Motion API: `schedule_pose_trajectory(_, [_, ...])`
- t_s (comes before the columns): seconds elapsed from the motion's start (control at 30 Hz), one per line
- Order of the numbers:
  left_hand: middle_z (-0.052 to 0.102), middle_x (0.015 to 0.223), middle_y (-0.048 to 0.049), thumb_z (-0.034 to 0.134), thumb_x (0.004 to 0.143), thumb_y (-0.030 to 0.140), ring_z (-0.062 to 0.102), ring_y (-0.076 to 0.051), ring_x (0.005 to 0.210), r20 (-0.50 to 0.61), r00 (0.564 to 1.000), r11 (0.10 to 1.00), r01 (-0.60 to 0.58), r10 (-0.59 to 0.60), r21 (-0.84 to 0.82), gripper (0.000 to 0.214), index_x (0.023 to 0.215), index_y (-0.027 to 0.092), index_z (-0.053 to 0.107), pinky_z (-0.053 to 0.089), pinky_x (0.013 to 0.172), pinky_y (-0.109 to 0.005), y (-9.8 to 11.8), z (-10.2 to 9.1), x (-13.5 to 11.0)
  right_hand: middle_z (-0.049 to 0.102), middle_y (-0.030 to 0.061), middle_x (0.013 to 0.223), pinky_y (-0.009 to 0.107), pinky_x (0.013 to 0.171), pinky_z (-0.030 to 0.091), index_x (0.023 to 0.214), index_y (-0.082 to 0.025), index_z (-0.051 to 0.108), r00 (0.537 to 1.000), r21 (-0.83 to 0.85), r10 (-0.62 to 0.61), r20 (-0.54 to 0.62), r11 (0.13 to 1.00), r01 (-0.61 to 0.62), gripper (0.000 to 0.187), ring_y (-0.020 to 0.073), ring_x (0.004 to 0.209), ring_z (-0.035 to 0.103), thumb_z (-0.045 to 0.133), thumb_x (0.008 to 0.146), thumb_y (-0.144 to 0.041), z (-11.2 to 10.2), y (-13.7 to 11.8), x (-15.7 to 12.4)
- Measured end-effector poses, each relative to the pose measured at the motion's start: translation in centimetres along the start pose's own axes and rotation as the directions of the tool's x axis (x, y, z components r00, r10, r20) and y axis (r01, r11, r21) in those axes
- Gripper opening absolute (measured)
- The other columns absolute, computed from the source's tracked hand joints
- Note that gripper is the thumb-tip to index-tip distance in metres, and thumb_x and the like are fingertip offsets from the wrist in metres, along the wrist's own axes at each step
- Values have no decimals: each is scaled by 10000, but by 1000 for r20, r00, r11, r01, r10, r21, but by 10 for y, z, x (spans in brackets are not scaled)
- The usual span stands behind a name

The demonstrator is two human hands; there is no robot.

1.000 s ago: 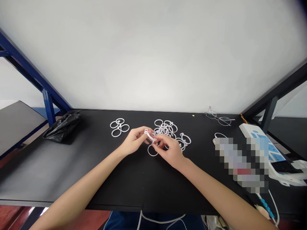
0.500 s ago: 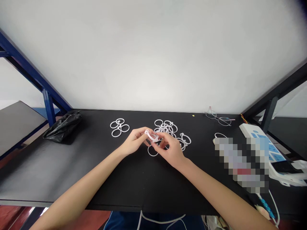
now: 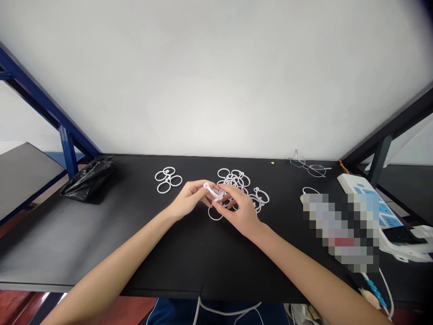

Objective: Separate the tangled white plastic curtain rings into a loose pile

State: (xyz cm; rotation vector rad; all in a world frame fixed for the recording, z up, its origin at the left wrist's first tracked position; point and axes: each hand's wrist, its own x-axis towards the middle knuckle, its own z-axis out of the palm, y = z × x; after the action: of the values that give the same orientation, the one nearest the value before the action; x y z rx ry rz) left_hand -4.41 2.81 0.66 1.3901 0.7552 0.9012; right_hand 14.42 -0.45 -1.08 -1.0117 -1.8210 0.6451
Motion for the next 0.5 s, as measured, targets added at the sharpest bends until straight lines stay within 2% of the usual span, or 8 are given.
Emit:
schedule_pose_trajectory(0.23, [720, 862, -88, 570, 906, 428, 685, -179, 745, 0, 1000, 999, 17, -17, -40, 322, 979, 132, 675, 580, 673, -288, -3, -1, 0, 649, 93, 1178, 286, 601, 622, 1268, -228, 558, 1000, 0, 6, 1, 1000, -6, 456, 217, 976, 658, 641, 820, -216, 0, -3, 0])
schedule_pose_trajectory(0.33, [720, 891, -102, 560, 908, 437, 686, -193, 788, 1, 1000, 1000, 13, -13, -20, 338, 969, 125, 678, 579, 671, -286, -1, -1, 0, 639, 95, 1223, 297, 629, 635, 1306, -239, 552, 999, 21, -39, 3, 999, 39, 472, 210, 979, 659, 621, 840, -211, 1, 0, -1])
schedule_pose_trajectory(0.5, [719, 951, -90, 551, 910, 449, 674, -175, 797, -14, 1000, 998, -27, 28, 62, 348, 919, 130, 690, 568, 669, -259, 1, 0, 1, 665, 91, 1171, 302, 636, 638, 1339, -233, 541, 995, 24, -92, -40, 995, 93, 476, 198, 945, 653, 605, 867, -230, 2, 3, -1])
